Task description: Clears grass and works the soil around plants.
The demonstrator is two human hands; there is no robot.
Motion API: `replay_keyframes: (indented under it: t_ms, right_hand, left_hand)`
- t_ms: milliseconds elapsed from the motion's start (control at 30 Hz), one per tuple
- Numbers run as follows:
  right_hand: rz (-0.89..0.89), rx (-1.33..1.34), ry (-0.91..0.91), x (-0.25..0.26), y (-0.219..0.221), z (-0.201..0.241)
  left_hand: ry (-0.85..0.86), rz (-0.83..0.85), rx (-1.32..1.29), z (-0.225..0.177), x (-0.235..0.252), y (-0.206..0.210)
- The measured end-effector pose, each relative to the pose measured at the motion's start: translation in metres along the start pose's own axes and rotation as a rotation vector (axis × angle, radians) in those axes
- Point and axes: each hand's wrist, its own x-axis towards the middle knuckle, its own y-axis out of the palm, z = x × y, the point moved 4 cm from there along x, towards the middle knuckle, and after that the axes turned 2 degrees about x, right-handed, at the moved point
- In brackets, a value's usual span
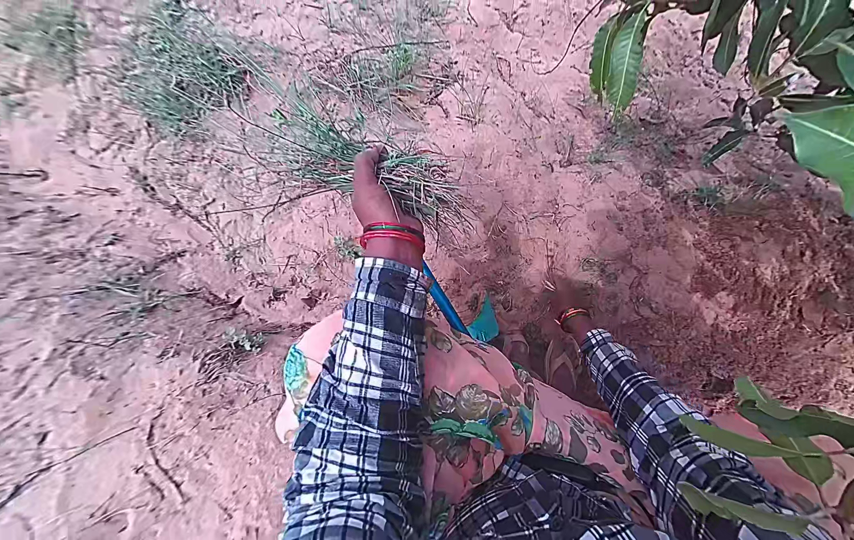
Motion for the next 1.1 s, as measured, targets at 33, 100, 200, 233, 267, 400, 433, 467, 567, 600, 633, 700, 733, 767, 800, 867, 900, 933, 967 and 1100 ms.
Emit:
replay_keyframes:
  t_ms: [33, 100, 200, 233, 267, 400, 433, 467, 567, 600, 633, 700, 733, 767, 800, 867, 900, 933, 967, 1100]
  right_hand:
    - [-0.011, 0.043, 0.029, -0.006, -0.004, 0.002]
    - [-0.084, 0.177, 0.079, -0.012, -0.019, 0.002]
    - [-0.262, 0.351, 0.129, -0.019, -0.057, 0.002]
    - [-0.323, 0.379, 0.13, -0.027, -0.072, 0.009]
    - [-0.388, 0.382, 0.114, -0.034, -0.088, 0.017]
    - [-0.539, 0.376, -0.068, -0.048, -0.152, 0.036]
    - [-0.522, 0.348, -0.112, -0.05, -0.164, 0.038]
    - [-0.479, 0.306, -0.143, -0.05, -0.173, 0.039]
    - [-0.323, 0.178, -0.176, -0.044, -0.174, 0.032]
    - [-0.282, 0.152, -0.172, -0.039, -0.165, 0.026]
    - [-0.24, 0.13, -0.164, -0.032, -0.153, 0.018]
    - [-0.141, 0.078, -0.139, -0.019, -0.118, -0.002]
    - [-0.076, 0.045, -0.113, -0.017, -0.102, -0.008]
    - [-0.02, -0.01, -0.095, -0.011, -0.086, -0.014]
    - [0.029, -0.066, -0.075, -0.005, -0.068, -0.022]
    - [0.105, -0.134, -0.054, 0.003, -0.038, -0.041]
    - [0.141, -0.168, -0.035, 0.005, -0.029, -0.046]
    - [0.162, -0.186, -0.014, 0.005, -0.023, -0.052]
    - [0.17, -0.192, 0.003, 0.005, -0.02, -0.056]
    - [0.178, -0.148, 0.035, 0.017, -0.02, -0.056]
  left_hand:
    - [-0.004, 0.003, -0.007, -0.002, 0.0, 0.0]
    - [0.016, -0.025, -0.032, -0.007, 0.0, 0.001]
    - [0.115, -0.137, -0.102, -0.03, 0.0, -0.005]
    - [0.165, -0.168, -0.128, -0.047, -0.002, -0.01]
    - [0.229, -0.187, -0.153, -0.068, -0.005, -0.018]
    - [0.523, -0.074, -0.112, -0.163, -0.023, -0.057]
    - [0.574, -0.051, -0.046, -0.18, -0.023, -0.071]
    - [0.602, -0.047, 0.033, -0.192, -0.022, -0.087]
    - [0.573, -0.164, 0.28, -0.192, -0.012, -0.144]
    - [0.535, -0.209, 0.36, -0.181, -0.006, -0.165]
    - [0.488, -0.259, 0.466, -0.165, 0.002, -0.188]
    - [0.373, -0.301, 0.73, -0.123, 0.013, -0.232]
    - [0.295, -0.277, 0.874, -0.101, 0.015, -0.249]
    - [0.204, -0.258, 1.031, -0.079, 0.016, -0.26]
    - [0.094, -0.235, 1.179, -0.056, 0.019, -0.271]
    - [-0.09, -0.093, 1.404, -0.002, 0.04, -0.3]
    - [-0.169, -0.009, 1.502, 0.025, 0.054, -0.309]
    - [-0.278, 0.085, 1.603, 0.05, 0.063, -0.31]
    - [-0.398, 0.187, 1.695, 0.071, 0.066, -0.305]
    - [-0.301, 0.619, 1.892, 0.151, 0.083, -0.29]
